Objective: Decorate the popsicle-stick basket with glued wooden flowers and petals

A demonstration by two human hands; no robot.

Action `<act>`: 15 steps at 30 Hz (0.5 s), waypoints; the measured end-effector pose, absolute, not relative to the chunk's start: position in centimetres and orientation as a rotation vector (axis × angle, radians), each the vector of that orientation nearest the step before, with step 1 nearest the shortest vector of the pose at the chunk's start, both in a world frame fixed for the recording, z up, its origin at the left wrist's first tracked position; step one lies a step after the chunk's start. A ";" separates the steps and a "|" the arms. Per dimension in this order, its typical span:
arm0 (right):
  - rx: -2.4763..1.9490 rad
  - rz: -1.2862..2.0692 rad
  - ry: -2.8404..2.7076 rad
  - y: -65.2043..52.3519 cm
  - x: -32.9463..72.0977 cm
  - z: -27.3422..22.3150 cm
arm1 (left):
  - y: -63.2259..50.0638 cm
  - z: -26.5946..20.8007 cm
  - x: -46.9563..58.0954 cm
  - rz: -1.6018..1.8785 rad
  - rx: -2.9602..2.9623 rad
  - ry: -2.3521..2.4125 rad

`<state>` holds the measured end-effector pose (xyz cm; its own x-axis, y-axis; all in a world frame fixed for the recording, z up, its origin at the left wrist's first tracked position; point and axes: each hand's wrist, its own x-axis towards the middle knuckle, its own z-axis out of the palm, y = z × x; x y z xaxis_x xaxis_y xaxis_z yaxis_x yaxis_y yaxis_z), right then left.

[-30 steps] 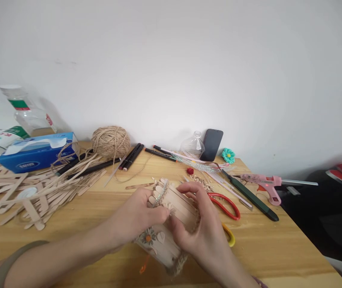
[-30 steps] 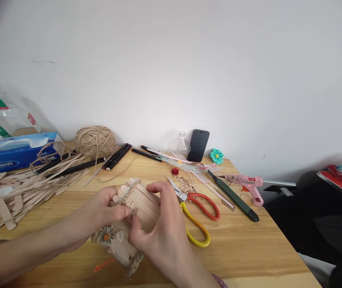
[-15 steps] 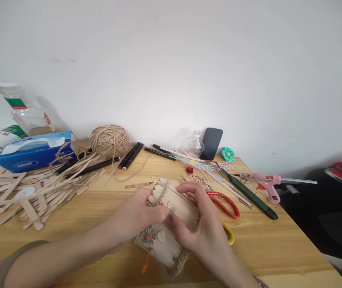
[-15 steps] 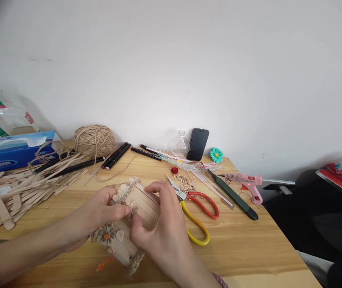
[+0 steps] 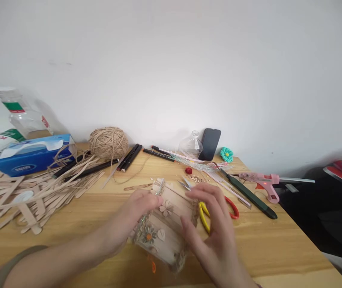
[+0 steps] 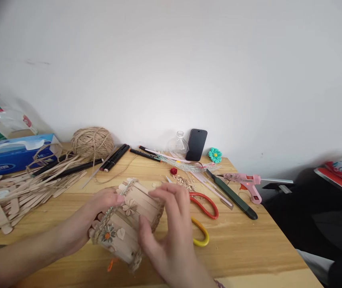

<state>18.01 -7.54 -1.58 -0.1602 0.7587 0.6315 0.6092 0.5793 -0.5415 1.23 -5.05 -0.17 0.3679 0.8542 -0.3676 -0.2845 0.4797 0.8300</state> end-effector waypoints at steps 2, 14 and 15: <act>-1.068 -0.137 -1.874 -8.1 17.6 -1.6 | -5.2 -0.6 1.3 0.845 0.737 0.901; -0.985 -0.214 -1.847 -8.6 16.2 -2.3 | -6.1 -1.5 1.7 0.943 0.691 0.891; -0.970 -0.211 -1.846 -8.6 16.2 -2.2 | -6.1 -1.5 1.8 0.944 0.696 0.876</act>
